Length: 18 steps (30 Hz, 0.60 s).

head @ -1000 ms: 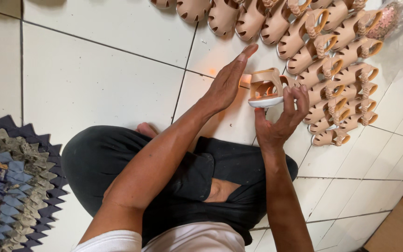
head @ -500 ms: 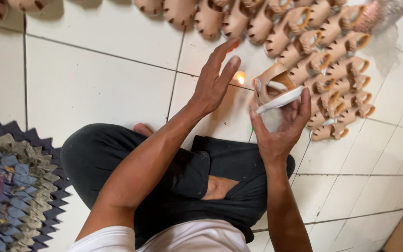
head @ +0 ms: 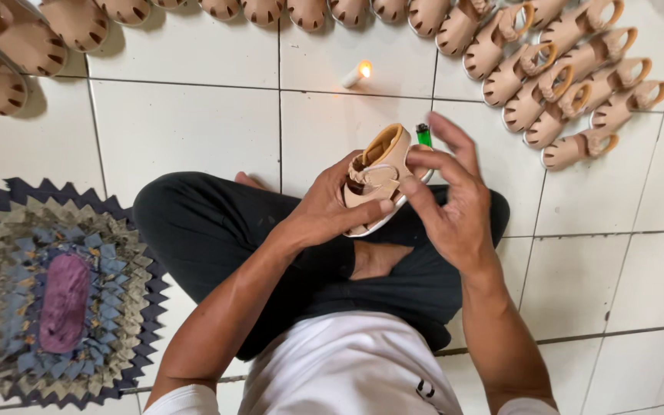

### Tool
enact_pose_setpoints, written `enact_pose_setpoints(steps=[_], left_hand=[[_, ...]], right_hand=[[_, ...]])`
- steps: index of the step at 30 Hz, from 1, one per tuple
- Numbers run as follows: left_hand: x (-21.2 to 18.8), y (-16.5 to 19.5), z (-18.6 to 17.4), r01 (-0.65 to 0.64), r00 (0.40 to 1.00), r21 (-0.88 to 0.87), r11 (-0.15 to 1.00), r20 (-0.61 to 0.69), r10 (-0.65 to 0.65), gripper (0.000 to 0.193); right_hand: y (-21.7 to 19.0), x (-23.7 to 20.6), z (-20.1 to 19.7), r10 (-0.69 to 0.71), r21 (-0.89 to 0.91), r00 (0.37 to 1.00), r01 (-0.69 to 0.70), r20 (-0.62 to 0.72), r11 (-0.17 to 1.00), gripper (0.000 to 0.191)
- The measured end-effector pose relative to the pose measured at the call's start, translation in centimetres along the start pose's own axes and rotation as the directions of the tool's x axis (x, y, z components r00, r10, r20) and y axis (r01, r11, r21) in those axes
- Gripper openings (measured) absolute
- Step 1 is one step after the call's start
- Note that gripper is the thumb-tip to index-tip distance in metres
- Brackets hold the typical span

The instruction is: The person sits on the floor among rows of children's sandals, lights a candle with a lighter, and holds each sandal over the candle flame to melt and smooth its edges. They press the treated edges by hand, then place the sandal back in the row and pick up the next one.

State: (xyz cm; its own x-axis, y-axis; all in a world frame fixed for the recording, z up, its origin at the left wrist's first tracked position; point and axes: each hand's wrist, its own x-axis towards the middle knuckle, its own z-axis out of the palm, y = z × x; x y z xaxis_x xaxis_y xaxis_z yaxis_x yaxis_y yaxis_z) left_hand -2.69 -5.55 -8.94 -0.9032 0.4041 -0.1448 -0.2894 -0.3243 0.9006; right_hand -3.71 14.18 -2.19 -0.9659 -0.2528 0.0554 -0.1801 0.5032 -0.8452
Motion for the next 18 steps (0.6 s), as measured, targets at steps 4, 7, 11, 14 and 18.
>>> enact_pose_setpoints(steps=[4, 7, 11, 14, 18], left_hand=[[-1.4, 0.6, 1.6, 0.102, 0.993, 0.031, 0.994, -0.057, -0.1, 0.055], [-1.9, 0.5, 2.3, 0.1, 0.991, -0.003, 0.995, -0.088, -0.1, 0.053], [-1.9, 0.0, 3.0, 0.112, 0.984, -0.066, 0.992, -0.132, -0.12, 0.05], [-2.6, -0.3, 2.9, 0.064, 0.994, -0.06, 0.996, -0.087, -0.069, 0.06], [-4.0, -0.6, 1.5, 0.107, 0.947, -0.465, 0.879, 0.318, 0.052, 0.084]], right_hand=[[0.3, -0.5, 0.5, 0.151, 0.542, 0.982, -0.188, 0.113, 0.819, 0.012], [0.4, -1.4, 0.9, 0.101, 0.684, 0.989, -0.149, 0.11, 0.714, 0.01], [0.7, -2.1, 0.9, 0.064, 0.77, 0.991, -0.135, 0.122, 0.623, 0.011], [1.1, -2.4, 0.4, 0.009, 0.799, 0.991, -0.114, 0.135, 0.59, 0.011], [1.3, -2.7, -0.6, -0.104, 0.846, 0.974, -0.119, 0.201, 0.52, 0.015]])
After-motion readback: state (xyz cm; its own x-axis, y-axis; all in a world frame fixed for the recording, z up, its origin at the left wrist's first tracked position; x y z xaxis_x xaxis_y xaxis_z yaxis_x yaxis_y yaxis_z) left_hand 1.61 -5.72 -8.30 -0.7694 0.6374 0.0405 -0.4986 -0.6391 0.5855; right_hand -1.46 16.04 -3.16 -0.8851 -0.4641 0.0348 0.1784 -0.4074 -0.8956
